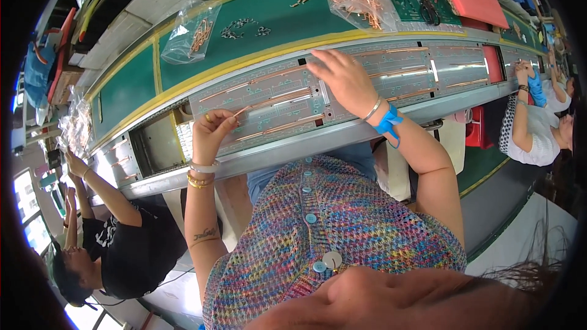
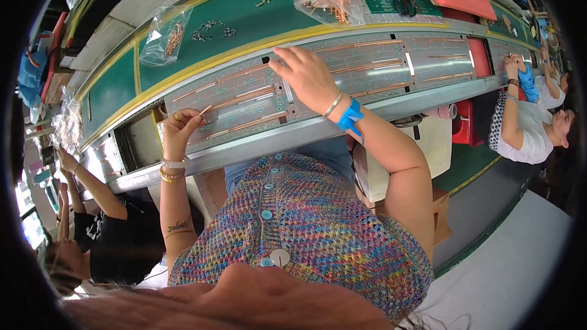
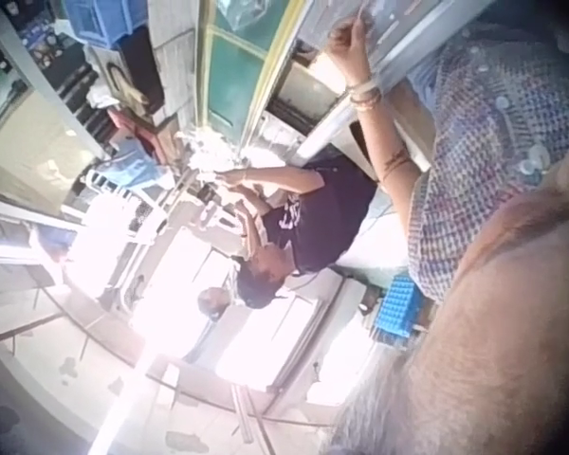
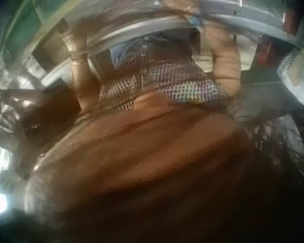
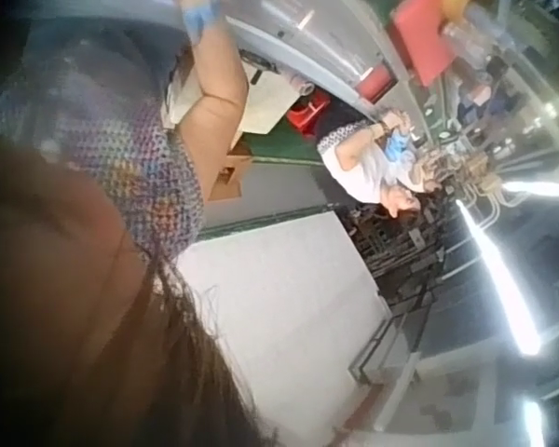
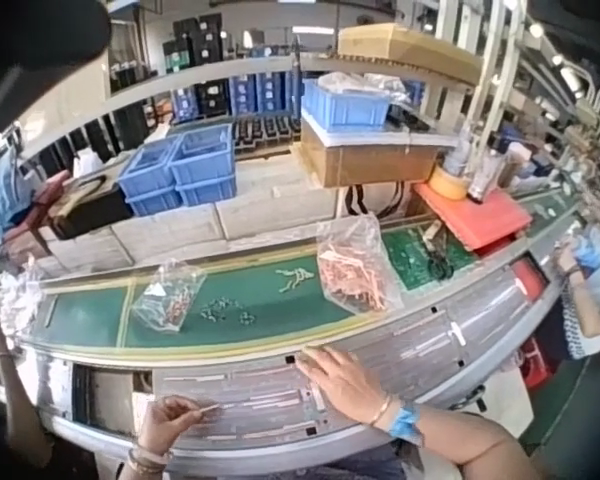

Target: The person is assembling small electronic components onto a metal strip on an assembly line.

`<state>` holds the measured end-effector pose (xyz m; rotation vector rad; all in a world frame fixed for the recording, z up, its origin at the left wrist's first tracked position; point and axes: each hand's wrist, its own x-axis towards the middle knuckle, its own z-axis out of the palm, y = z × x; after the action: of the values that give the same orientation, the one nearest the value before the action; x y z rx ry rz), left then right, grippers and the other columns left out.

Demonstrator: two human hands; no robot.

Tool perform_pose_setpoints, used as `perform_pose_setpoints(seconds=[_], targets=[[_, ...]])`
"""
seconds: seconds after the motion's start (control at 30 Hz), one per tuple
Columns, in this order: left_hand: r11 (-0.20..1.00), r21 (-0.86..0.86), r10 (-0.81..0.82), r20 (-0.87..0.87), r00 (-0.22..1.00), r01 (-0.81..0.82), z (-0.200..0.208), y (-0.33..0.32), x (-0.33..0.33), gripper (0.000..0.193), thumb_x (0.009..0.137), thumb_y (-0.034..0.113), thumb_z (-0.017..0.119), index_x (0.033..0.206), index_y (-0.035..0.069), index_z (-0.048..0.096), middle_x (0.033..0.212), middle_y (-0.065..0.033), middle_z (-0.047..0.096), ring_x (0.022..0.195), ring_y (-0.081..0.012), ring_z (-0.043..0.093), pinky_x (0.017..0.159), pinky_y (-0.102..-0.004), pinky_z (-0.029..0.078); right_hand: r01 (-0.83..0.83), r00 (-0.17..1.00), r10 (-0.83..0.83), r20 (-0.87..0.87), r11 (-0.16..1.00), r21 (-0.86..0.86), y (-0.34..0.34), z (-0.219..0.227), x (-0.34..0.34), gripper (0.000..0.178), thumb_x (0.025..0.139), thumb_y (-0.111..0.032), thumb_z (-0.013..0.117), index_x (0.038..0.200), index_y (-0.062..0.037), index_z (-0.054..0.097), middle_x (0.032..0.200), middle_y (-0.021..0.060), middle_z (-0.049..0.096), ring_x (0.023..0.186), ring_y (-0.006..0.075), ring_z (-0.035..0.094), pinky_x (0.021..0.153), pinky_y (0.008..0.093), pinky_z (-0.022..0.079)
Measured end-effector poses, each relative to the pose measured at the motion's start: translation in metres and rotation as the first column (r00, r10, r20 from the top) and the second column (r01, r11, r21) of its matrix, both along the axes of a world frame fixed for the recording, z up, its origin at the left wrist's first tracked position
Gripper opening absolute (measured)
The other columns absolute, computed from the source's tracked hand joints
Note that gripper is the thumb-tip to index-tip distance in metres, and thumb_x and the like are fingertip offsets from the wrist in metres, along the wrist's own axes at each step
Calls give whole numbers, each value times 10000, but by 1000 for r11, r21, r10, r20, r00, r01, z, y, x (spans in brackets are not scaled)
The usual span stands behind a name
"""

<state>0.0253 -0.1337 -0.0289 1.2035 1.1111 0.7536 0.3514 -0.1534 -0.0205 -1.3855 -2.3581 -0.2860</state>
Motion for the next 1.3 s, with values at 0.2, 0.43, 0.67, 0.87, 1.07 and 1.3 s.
perform_pose_setpoints(seconds=[0.2,0.43,0.67,0.87,1.07,1.3], targets=[[988,152,9,-212,977,24,2,-21,22,105,829,32,646,920,-11,618,810,-48,656,741,-97,631,665,-211,503,512,836,-523,-168,852,-103,34,7,67,159,800,-92,595,951,-101,642,912,63,596,863,271,567,687,378,478],[920,371,27,-385,923,128,18,-27,74,124,806,35,653,926,3,645,820,-80,671,742,-150,664,667,-237,519,505,856,-510,86,860,70,80,-9,94,118,782,-101,565,870,-119,642,854,44,554,864,238,562,678,340,504],[710,617,51,-526,849,340,9,-22,109,106,752,34,651,852,19,619,959,-101,541,822,-280,567,695,-358,473,259,965,-261,23,963,76,74,6,87,66,787,-123,600,852,-118,593,867,31,570,877,227,563,666,333,493],[697,605,73,-593,802,384,4,-20,117,86,765,44,637,844,16,616,952,-96,523,827,-284,563,698,-368,477,260,922,-259,-287,965,-35,46,17,54,132,857,-193,588,943,-133,509,750,28,623,685,245,614,558,359,482],[646,623,99,-641,761,441,5,-20,120,75,765,48,633,833,24,615,950,-85,524,817,-280,564,684,-373,487,126,811,-240,-533,962,-241,23,19,30,133,861,-143,565,975,-112,504,786,62,613,714,285,608,572,380,482],[612,566,129,-761,636,553,3,-21,122,76,772,63,616,844,39,612,958,-62,525,779,-263,585,630,-353,517,-29,875,-129,-467,948,-318,-17,19,8,165,802,-54,605,957,-77,553,852,77,578,785,265,587,640,355,474]])
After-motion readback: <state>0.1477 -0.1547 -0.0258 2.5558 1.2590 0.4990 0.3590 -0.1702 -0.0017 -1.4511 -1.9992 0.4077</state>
